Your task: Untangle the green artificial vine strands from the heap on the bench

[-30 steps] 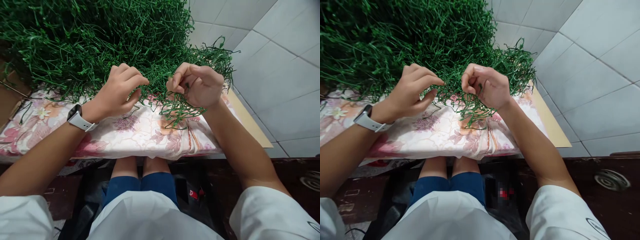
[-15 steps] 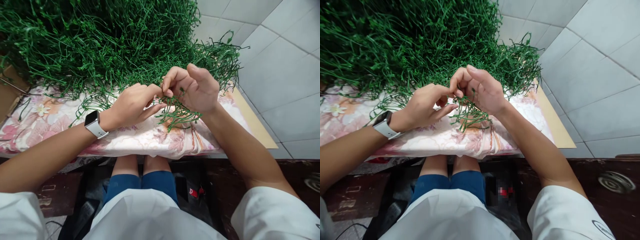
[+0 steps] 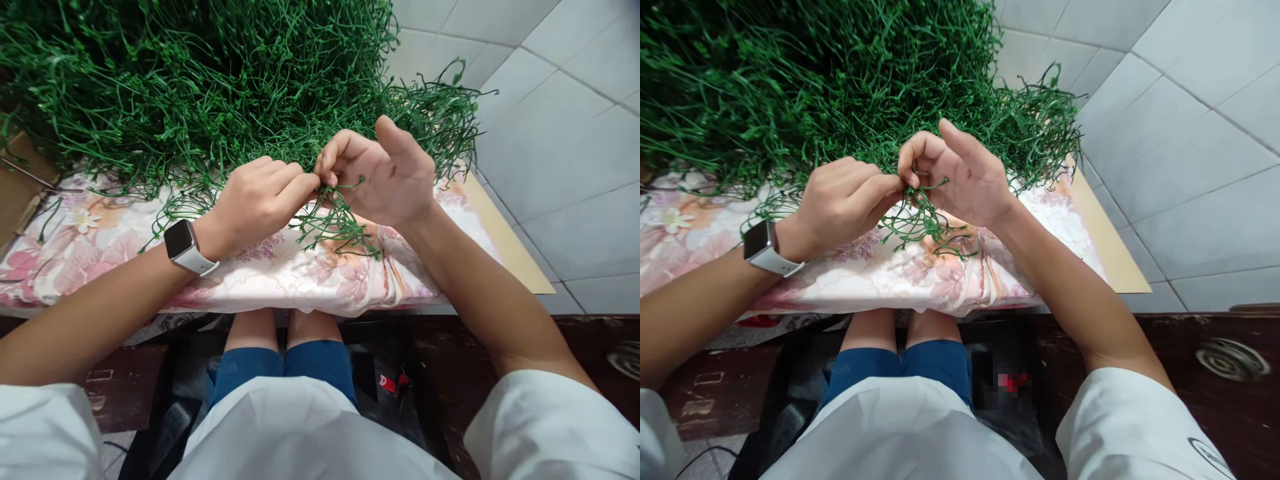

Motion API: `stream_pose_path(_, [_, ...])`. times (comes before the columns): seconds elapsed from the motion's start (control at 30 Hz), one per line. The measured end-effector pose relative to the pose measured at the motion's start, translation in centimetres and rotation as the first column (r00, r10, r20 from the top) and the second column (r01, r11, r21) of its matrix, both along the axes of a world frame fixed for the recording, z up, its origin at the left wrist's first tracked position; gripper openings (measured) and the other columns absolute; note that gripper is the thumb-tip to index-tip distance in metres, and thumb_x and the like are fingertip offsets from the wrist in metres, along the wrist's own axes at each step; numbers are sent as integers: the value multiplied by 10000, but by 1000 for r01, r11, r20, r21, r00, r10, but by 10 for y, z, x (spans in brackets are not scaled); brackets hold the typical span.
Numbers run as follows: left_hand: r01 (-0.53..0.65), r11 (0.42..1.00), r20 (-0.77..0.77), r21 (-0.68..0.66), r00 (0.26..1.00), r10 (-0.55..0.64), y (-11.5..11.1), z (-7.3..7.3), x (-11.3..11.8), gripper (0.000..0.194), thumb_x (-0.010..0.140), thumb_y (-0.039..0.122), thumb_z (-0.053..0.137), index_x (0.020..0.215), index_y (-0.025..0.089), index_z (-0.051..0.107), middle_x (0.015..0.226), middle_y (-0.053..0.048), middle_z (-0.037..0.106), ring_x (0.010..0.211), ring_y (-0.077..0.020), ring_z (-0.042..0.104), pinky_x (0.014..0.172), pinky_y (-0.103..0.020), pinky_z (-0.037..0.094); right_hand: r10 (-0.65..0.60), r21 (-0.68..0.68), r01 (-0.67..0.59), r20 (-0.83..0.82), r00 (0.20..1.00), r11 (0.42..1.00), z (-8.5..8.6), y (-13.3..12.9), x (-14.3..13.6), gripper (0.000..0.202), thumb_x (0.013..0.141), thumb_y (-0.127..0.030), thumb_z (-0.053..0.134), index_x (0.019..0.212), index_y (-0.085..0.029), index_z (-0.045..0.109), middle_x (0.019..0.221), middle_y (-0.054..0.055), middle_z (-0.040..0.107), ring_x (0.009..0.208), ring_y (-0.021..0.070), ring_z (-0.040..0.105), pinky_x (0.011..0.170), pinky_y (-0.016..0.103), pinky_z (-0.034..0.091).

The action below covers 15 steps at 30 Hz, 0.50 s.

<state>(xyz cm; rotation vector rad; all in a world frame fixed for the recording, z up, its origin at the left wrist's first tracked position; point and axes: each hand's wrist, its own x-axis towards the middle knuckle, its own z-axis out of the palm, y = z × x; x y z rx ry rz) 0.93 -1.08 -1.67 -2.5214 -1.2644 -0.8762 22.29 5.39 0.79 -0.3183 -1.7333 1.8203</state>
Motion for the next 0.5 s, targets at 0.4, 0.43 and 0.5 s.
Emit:
stream_pose_path(0.4, [155, 959, 428, -239, 903, -39, 0, 1, 6, 172, 1041, 423, 577, 1078, 256, 566, 1044, -65, 741, 811, -172, 707, 715, -350, 566, -101, 19, 100, 35, 994, 995, 3, -4, -3, 665, 966, -825, 506, 887, -183, 662, 773, 24, 512, 695, 140, 509, 630, 274, 455])
stream_pose_path(0.43, [200, 935, 494, -294, 869, -30, -1, 2, 7, 218, 1025, 459, 619, 1089, 259, 557, 1041, -62, 745, 822, -174, 719, 709, -346, 576, -97, 27, 96, 29, 995, 995, 3, -4, -3, 666, 962, -826, 515, 884, -182, 664, 772, 26, 513, 700, 143, 517, 635, 279, 461])
stream_pose_path(0.5, [307, 870, 611, -386, 791, -8, 0, 4, 8, 312, 976, 509, 707, 1080, 258, 554, 1022, -55, 752, 868, -181, 741, 714, -336, 592, -98, 47, 96, 42, 994, 994, 2, -3, -3, 685, 945, -848, 523, 898, -182, 674, 769, 34, 526, 710, 151, 525, 641, 287, 466])
